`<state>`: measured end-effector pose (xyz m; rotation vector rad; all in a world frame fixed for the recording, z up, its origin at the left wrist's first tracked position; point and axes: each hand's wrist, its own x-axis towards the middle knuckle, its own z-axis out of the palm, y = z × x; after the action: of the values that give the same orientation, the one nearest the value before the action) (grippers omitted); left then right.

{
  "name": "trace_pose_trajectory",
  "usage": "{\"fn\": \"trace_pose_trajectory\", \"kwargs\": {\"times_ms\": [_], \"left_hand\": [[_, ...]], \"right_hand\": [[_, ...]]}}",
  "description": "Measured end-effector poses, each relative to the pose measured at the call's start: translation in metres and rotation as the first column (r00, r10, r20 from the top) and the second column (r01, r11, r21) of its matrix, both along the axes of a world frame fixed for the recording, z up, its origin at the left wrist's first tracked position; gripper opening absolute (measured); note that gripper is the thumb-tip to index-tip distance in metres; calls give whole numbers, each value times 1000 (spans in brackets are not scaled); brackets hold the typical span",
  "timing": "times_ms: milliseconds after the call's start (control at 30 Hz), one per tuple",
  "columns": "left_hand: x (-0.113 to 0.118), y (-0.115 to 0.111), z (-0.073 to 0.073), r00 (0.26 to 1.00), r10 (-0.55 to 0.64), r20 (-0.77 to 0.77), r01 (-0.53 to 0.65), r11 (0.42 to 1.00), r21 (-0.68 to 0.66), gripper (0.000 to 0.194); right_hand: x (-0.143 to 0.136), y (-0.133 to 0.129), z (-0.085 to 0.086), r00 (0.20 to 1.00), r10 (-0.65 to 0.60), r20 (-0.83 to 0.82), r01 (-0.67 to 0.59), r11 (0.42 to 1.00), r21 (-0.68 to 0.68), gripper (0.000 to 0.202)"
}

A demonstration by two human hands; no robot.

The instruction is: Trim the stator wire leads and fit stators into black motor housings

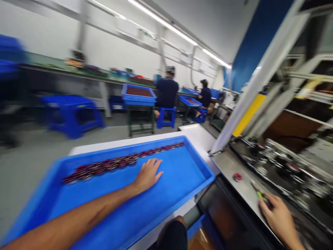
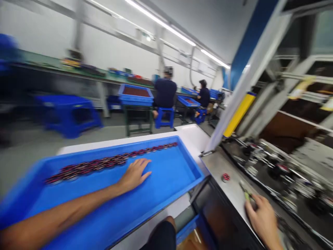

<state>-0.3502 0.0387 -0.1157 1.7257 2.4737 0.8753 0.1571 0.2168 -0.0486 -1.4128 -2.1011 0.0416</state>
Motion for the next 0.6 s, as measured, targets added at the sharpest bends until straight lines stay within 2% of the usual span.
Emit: {"fn": "trace_pose_trajectory", "kwargs": {"times_ms": [67,167,233,300,367,433,533,600], "left_hand": [[39,42,27,977,-213,24,210,973,92,39],[118,112,64,853,-518,62,504,849,160,37],[170,152,78,775,-621,119,605,783,146,32],[208,183,80,723,-660,204,650,750,122,30],[229,203,78,662,-689,296,695,712,104,32],[237,213,75,584,-719,376,746,658,101,34],[240,215,75,495,-742,451,790,601,122,36],[244,210,79,484,-739,469,782,606,148,41]], "right_hand": [[4,-5,1,994,-49,102,52,998,-29,39],[2,-8,0,984,-119,131,124,992,-25,40],[0,-10,-1,981,-140,133,145,989,-32,39],[0,-13,-1,982,-139,126,145,988,-43,37],[0,-16,-1,985,-129,111,135,989,-55,35],[-1,-16,-1,989,-119,84,125,990,-69,31],[-5,-14,1,994,-107,4,107,990,-93,26],[-9,-15,5,992,-95,-84,86,991,-105,25]]}}
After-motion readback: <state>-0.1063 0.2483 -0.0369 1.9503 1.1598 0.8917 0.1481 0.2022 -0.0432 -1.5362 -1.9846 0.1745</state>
